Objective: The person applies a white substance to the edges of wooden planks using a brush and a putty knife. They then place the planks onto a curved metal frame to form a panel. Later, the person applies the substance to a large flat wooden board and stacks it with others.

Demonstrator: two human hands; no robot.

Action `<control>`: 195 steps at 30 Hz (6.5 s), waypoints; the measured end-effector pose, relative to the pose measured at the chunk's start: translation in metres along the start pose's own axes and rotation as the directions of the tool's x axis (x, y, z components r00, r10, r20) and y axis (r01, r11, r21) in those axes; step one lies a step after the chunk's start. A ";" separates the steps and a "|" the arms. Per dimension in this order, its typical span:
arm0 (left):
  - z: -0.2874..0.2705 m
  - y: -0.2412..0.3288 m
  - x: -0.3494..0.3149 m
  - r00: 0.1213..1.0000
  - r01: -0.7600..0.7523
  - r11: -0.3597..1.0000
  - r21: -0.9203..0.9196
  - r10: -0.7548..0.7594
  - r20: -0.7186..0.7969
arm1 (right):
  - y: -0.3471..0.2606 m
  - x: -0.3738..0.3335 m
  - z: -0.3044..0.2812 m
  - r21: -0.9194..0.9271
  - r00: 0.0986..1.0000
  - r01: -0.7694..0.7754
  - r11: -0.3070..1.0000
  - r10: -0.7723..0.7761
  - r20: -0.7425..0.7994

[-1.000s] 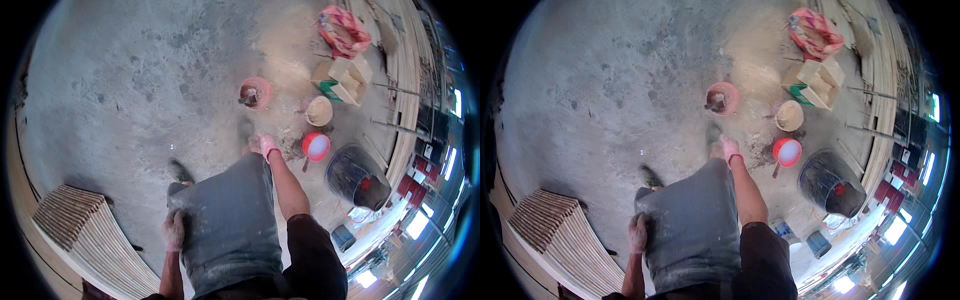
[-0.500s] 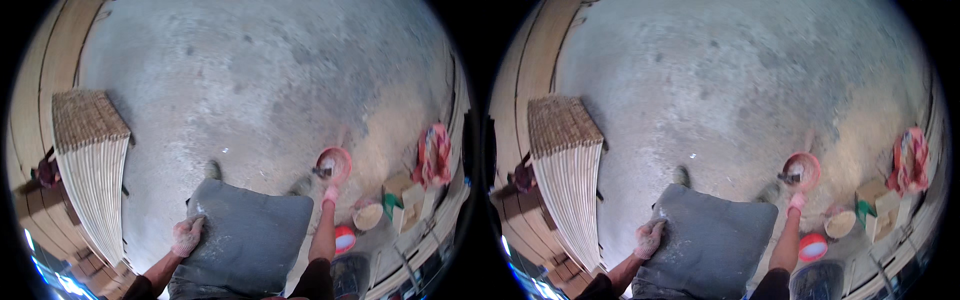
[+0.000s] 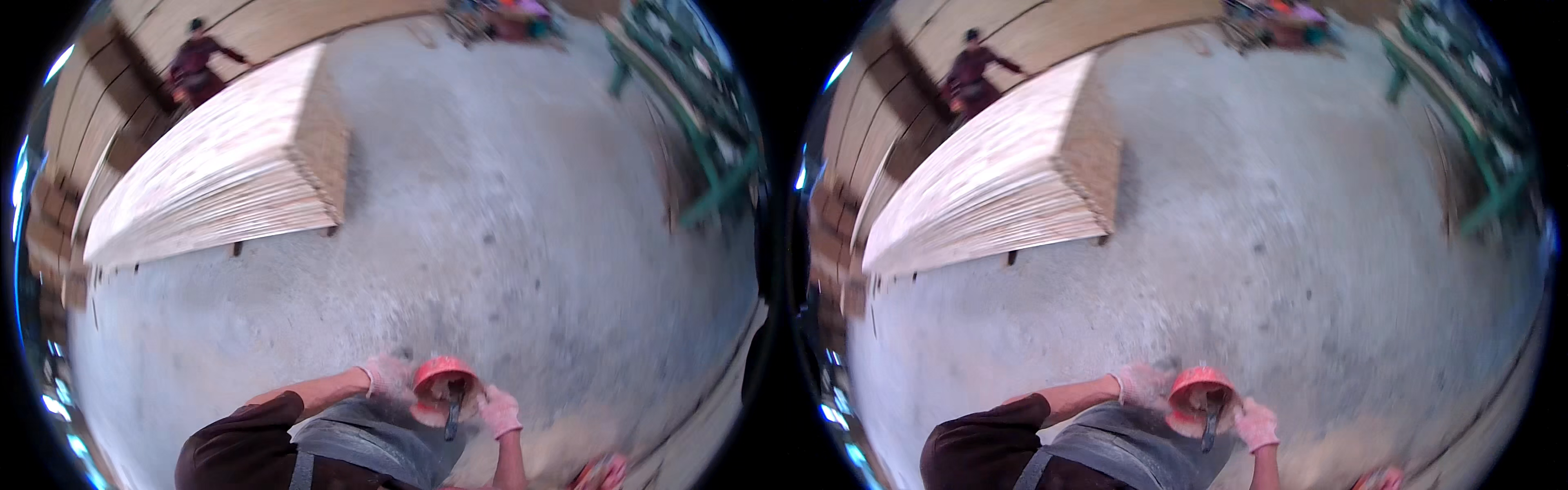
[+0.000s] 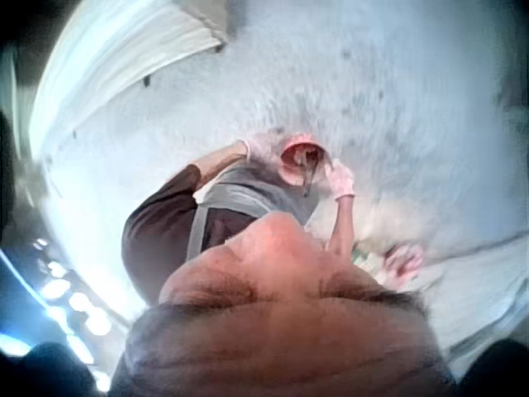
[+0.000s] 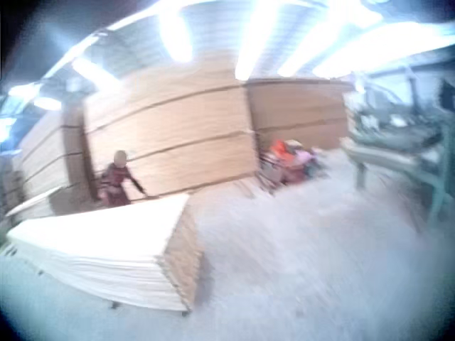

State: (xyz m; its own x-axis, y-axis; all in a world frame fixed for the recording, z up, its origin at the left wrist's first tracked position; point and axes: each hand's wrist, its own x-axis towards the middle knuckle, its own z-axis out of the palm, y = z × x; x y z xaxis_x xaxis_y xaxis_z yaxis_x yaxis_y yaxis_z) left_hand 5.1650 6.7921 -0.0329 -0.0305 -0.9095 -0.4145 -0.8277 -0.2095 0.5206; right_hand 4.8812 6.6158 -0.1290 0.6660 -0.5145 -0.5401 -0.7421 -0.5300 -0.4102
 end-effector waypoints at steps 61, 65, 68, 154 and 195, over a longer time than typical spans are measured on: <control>-0.724 -0.794 -0.002 -0.161 -0.819 -0.118 -0.561 -0.892 0.423 | -1.284 1.060 -0.403 0.614 0.351 0.396 0.683 -0.731 0.586; -0.767 -0.801 0.000 -0.232 -0.720 -0.282 -0.634 -0.763 0.603 | -1.403 1.145 -0.349 0.237 0.094 0.955 0.181 -0.936 0.339; -0.777 -0.802 0.003 -0.254 -0.724 -0.321 -0.611 -0.699 0.669 | -1.452 1.152 -0.322 0.011 -0.148 0.988 -0.152 -0.936 0.321; -1.024 -1.015 0.304 -0.294 -0.911 0.291 -0.294 0.045 0.955 | -1.698 1.171 -0.312 0.396 -0.461 -0.148 -0.906 0.418 0.783; -1.182 -1.552 -0.247 -0.815 -0.401 -0.373 -0.837 -0.273 0.512 | -2.183 1.300 -0.142 0.443 -0.444 0.875 0.195 -0.044 0.895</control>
State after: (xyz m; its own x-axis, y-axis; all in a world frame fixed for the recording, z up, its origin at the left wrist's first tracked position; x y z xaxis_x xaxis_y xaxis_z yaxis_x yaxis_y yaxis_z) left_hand 7.1196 6.9171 0.1441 -0.0362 0.9818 -0.1865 0.7897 0.1424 0.5967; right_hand 7.3777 7.0089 0.1685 -0.3302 0.8550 -0.4000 0.4047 -0.2546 -0.8783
